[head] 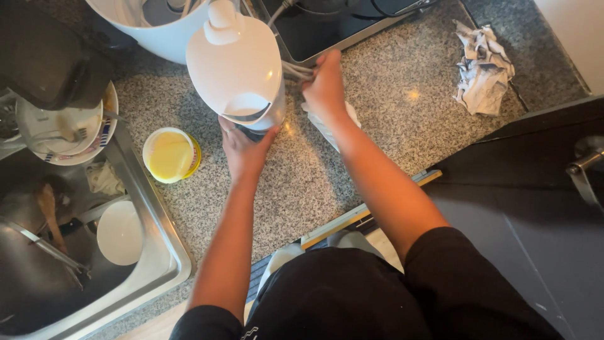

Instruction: Cleaning a kitchen counter with a cloth and washing a spatula in the sink.

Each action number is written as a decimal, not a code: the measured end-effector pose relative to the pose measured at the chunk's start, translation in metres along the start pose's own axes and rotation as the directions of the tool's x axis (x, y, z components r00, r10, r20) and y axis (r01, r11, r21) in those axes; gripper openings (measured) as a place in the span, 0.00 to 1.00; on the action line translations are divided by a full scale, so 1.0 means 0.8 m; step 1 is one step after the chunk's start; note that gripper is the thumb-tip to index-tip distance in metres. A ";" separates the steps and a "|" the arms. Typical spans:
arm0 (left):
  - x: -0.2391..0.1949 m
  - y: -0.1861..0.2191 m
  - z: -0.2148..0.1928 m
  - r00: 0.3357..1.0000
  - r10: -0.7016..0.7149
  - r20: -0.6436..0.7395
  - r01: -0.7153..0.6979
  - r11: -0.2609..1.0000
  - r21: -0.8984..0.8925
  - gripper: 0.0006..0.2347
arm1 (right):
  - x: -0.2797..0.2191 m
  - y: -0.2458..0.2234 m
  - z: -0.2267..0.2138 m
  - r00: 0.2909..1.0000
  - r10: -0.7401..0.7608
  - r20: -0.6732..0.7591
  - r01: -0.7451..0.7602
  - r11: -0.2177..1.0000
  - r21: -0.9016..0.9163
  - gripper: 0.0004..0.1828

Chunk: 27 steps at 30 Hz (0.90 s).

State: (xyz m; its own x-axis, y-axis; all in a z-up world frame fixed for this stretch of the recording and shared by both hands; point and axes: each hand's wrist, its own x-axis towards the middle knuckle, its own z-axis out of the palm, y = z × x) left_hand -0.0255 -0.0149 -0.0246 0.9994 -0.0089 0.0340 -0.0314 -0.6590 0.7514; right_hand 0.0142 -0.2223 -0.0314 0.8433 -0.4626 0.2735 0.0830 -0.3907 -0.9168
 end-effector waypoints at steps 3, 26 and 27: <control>0.001 0.000 0.002 0.998 -0.070 -0.004 0.070 0.998 0.002 0.52 | 0.029 0.002 -0.032 0.962 0.196 0.192 -0.175 0.977 -0.120 0.23; -0.003 0.011 0.016 0.973 -0.232 0.005 0.230 0.967 0.107 0.54 | 0.178 -0.079 0.004 0.808 -0.442 0.389 0.486 0.874 -0.018 0.22; -0.004 0.005 0.021 0.973 -0.233 0.004 0.231 0.967 0.109 0.54 | 0.175 -0.086 0.008 0.808 -0.442 0.389 0.485 0.874 -0.016 0.22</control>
State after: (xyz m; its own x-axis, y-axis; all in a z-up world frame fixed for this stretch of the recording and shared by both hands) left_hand -0.0284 -0.0300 -0.0325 0.9793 0.1418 -0.1443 0.2021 -0.7211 0.6627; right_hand 0.1298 -0.2548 0.0679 0.8517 0.1085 0.5126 0.4734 -0.5787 -0.6641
